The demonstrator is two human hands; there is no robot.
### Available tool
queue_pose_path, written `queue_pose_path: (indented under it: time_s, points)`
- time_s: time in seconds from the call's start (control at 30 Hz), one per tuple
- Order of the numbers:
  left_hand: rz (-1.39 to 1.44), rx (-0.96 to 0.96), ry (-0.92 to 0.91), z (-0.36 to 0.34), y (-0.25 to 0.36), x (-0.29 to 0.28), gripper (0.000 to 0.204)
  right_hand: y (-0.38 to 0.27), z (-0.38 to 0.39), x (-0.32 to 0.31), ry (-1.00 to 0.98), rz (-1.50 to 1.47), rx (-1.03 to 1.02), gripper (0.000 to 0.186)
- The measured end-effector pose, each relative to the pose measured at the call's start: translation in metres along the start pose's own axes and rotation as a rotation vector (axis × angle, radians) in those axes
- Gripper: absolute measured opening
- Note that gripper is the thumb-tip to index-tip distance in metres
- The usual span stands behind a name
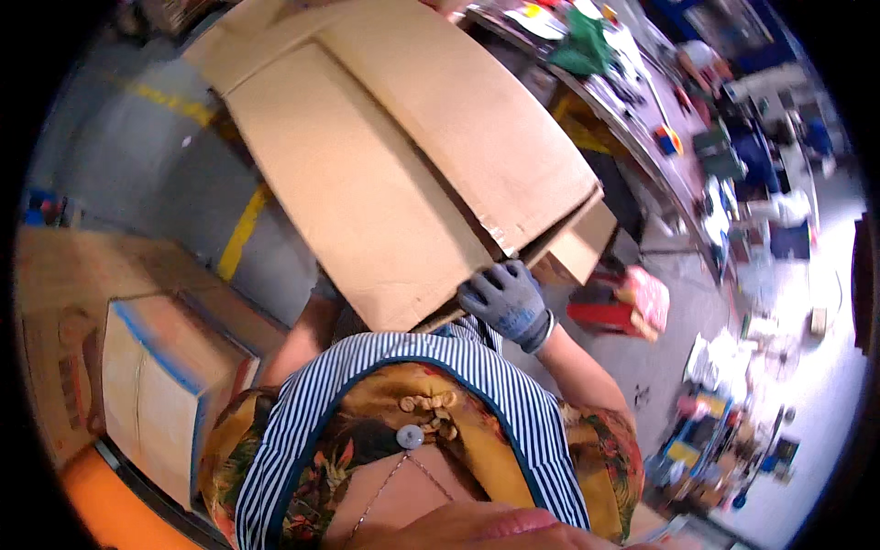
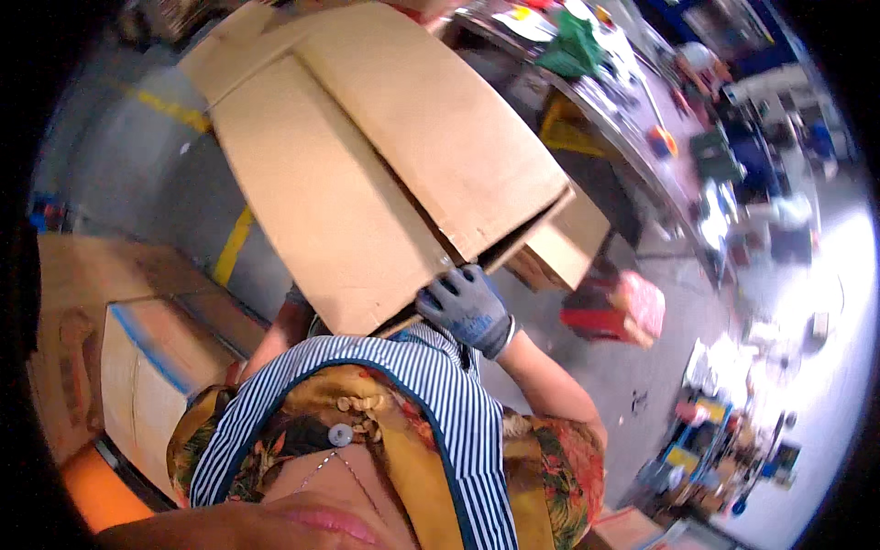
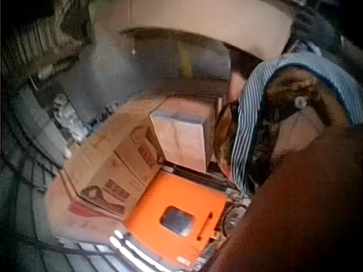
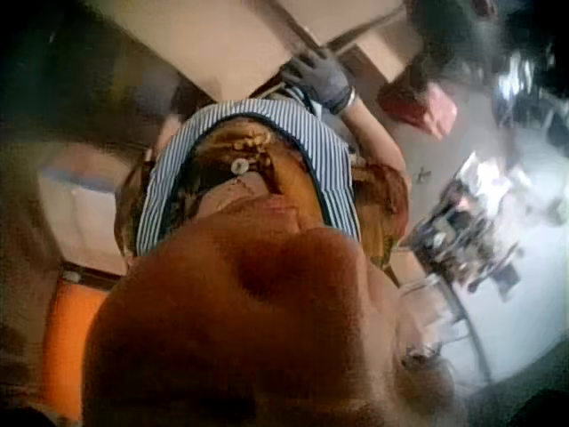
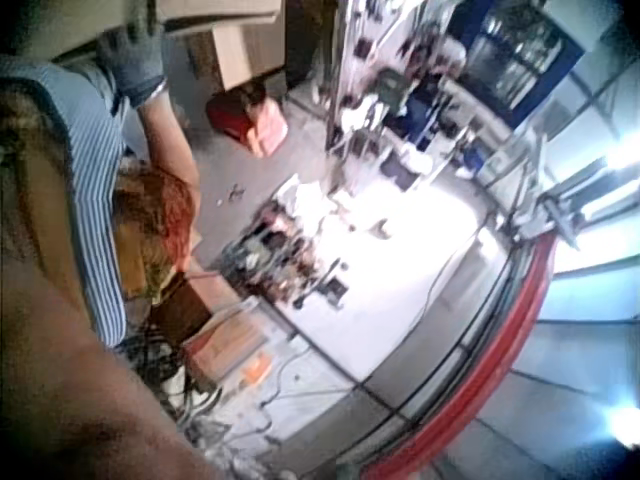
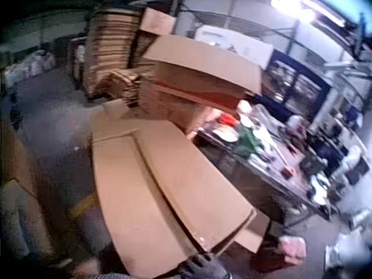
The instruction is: The person uses an electric drill to secure wooden handles onto green kettles, places the finished kettles into plastic bags, and packs them into a cardboard box which they then seal with tape.
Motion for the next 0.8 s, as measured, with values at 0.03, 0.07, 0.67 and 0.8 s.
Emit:
queue_pose_path:
  time_s: [0.03,0.07,0.67,0.8]
  points:
    - [0.090,-0.050,-0.005,-0.010,-0.030,0.033,0.066,-0.017,0.039,-0.011,-0.031,0.009,0.089,0.024]
    - [0.194,-0.093,-0.001,-0.018,-0.064,0.066,0.066,-0.029,0.075,-0.018,-0.067,0.014,0.161,0.023]
    - [-1.980,0.917,-0.435,-0.193,-0.342,0.406,0.065,0.157,0.418,0.221,0.140,-0.248,1.063,0.075]
    - [-2.038,0.497,-0.135,-0.225,-0.351,0.381,0.068,0.143,0.435,0.163,0.651,-0.083,1.338,0.070]
Point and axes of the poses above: each hand's wrist, its own z-axis away from the middle knuckle, its own x-axis out of the palm, y = z × x, the point moved 1 cm from there along -z, towards the middle knuckle, and after that the axes turned 12 degrees about -x, right-handed, at the moved point
